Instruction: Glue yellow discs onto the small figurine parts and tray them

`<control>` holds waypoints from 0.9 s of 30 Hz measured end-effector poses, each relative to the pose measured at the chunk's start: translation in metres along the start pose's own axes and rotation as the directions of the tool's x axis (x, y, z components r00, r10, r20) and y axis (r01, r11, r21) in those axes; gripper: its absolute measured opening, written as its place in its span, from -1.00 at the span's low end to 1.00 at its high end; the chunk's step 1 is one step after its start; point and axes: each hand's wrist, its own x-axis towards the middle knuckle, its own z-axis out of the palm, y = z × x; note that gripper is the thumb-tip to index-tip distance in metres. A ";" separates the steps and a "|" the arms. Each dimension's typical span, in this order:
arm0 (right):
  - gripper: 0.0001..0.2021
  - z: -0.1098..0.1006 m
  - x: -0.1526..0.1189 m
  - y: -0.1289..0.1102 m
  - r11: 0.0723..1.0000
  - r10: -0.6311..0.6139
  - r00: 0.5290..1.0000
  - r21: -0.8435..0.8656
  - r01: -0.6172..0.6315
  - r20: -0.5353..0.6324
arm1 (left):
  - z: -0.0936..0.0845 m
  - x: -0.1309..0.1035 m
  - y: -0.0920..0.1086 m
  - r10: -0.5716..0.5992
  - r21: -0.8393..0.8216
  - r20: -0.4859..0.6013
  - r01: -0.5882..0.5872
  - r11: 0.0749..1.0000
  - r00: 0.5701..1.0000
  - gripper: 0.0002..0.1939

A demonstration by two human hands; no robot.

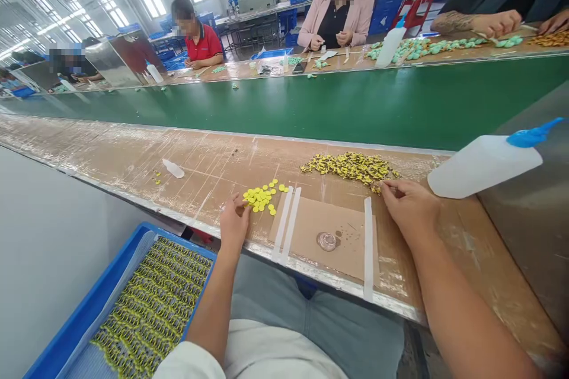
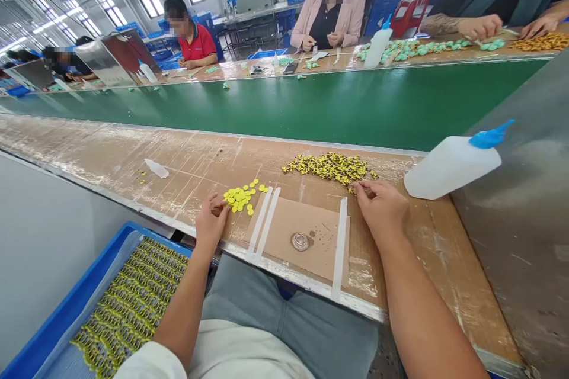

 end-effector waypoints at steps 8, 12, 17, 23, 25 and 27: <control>-0.47 0.007 0.001 -0.008 0.857 0.293 0.956 0.452 -0.247 -0.032 | -0.003 -0.001 -0.020 0.180 0.145 -0.014 -0.176 0.974 0.984 -0.54; -0.49 0.010 0.001 -0.012 0.739 0.336 0.942 0.613 -0.278 0.023 | -0.005 0.005 -0.022 0.137 0.079 -0.042 -0.133 0.988 0.990 -0.56; -0.61 0.007 -0.002 -0.016 0.614 0.364 0.929 0.732 -0.295 0.069 | -0.008 0.010 -0.006 -0.242 -0.500 0.028 0.223 0.837 0.970 -0.52; -0.56 0.013 -0.004 -0.011 0.577 0.359 0.932 0.776 -0.257 0.042 | -0.020 0.004 0.006 -0.330 -0.641 0.103 0.317 0.699 0.938 -0.39; -0.53 0.015 -0.006 -0.009 0.612 0.329 0.944 0.755 -0.237 0.030 | -0.027 -0.003 0.016 -0.334 -0.677 0.142 0.338 0.654 0.932 -0.34; -0.54 0.015 -0.008 -0.007 0.673 0.290 0.957 0.709 -0.212 0.011 | -0.034 -0.016 0.029 -0.324 -0.704 0.210 0.372 0.605 0.923 -0.33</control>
